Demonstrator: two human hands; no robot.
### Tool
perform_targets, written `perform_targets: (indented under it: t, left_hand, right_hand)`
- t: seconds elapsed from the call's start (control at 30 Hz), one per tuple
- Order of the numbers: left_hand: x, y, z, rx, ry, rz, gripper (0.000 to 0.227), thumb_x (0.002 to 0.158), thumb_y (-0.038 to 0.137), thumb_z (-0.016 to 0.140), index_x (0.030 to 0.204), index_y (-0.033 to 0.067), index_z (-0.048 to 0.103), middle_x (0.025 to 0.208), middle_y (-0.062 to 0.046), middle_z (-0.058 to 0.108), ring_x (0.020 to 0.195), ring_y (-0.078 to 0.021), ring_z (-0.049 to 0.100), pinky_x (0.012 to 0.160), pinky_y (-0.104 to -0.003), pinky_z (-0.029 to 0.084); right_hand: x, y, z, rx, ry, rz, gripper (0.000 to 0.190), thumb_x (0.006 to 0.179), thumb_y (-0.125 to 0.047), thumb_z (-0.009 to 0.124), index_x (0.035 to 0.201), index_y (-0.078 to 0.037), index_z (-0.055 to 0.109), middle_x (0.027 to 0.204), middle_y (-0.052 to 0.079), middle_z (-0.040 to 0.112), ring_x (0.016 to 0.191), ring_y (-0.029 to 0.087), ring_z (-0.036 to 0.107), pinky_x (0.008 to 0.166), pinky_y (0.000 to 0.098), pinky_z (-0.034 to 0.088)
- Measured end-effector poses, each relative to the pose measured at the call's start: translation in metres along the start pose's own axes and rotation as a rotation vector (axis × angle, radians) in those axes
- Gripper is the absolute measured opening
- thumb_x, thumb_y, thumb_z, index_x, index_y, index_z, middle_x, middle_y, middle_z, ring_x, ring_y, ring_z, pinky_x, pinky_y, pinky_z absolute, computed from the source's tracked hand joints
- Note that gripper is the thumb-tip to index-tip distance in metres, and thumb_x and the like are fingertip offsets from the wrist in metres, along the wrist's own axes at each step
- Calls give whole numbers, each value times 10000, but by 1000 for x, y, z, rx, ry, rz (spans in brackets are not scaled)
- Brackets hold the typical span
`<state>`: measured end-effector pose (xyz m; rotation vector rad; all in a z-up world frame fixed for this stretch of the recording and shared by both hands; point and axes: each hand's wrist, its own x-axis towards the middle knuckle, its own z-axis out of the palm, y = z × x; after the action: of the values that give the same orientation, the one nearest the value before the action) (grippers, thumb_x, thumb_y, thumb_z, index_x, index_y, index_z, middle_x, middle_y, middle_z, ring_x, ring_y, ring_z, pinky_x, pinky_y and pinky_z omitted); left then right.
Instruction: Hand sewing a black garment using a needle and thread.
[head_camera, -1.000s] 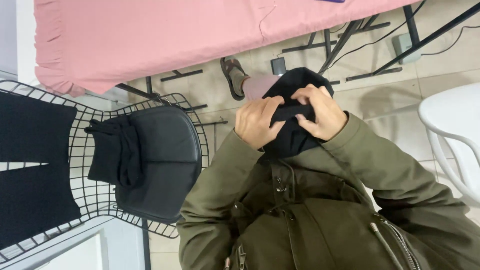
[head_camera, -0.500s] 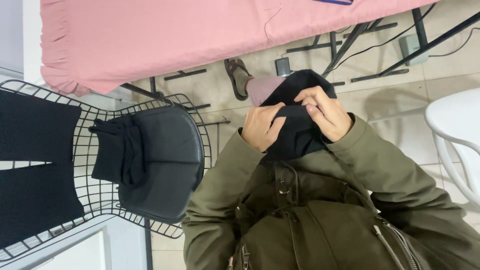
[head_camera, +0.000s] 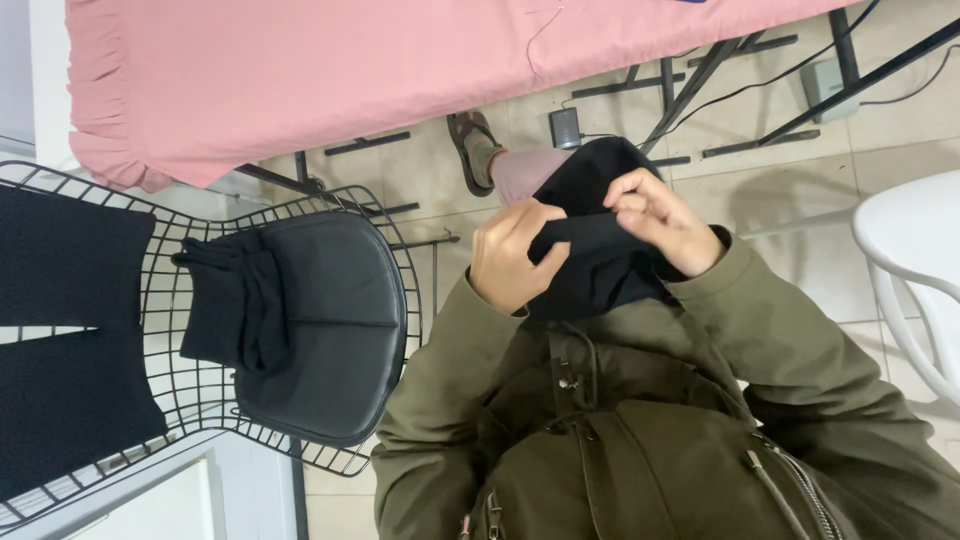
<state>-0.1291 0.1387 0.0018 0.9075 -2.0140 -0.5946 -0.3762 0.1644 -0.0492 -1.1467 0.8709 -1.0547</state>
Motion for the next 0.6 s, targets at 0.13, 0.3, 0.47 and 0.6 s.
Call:
perform_targets:
  t: [0.13, 0.3, 0.47, 0.6]
  left_hand:
    - [0, 2, -12, -35, -45, 112, 320, 797, 111, 844, 1050, 66, 653, 955, -119, 633, 882, -352, 652, 787, -434, 537]
    - [-10, -3, -17, -147, -151, 70, 350, 803, 146, 876, 1053, 44, 654, 910, -127, 595, 808, -319, 619, 734, -393, 513]
    - [-25, -7, -9, -20, -61, 356, 307, 774, -51, 757, 1053, 50, 678, 848, -100, 526, 757, -299, 544, 703, -395, 449]
    - [-32, -5, -5, 252, -12, 745, 249, 719, -18, 779, 923, 53, 655, 785, -43, 491, 675, -188, 501, 609, -316, 415]
  right_hand:
    - [-4, -45, 5, -691, -21, -265, 232, 889, -89, 737, 1098, -30, 653, 863, 41, 615, 802, 189, 586, 783, 325, 471]
    - [-23, -52, 3, -956, 66, -546, 181, 822, -44, 780, 974, -14, 687, 905, 91, 655, 824, 274, 624, 791, 376, 466]
    - [-36, -12, -18, -1120, 206, -870, 189, 739, 29, 774, 874, 4, 643, 878, 129, 629, 784, 327, 598, 717, 426, 455]
    - [-43, 0, -19, -1179, 253, -1037, 226, 621, 13, 765, 793, 11, 617, 815, 131, 600, 724, 337, 588, 636, 438, 466]
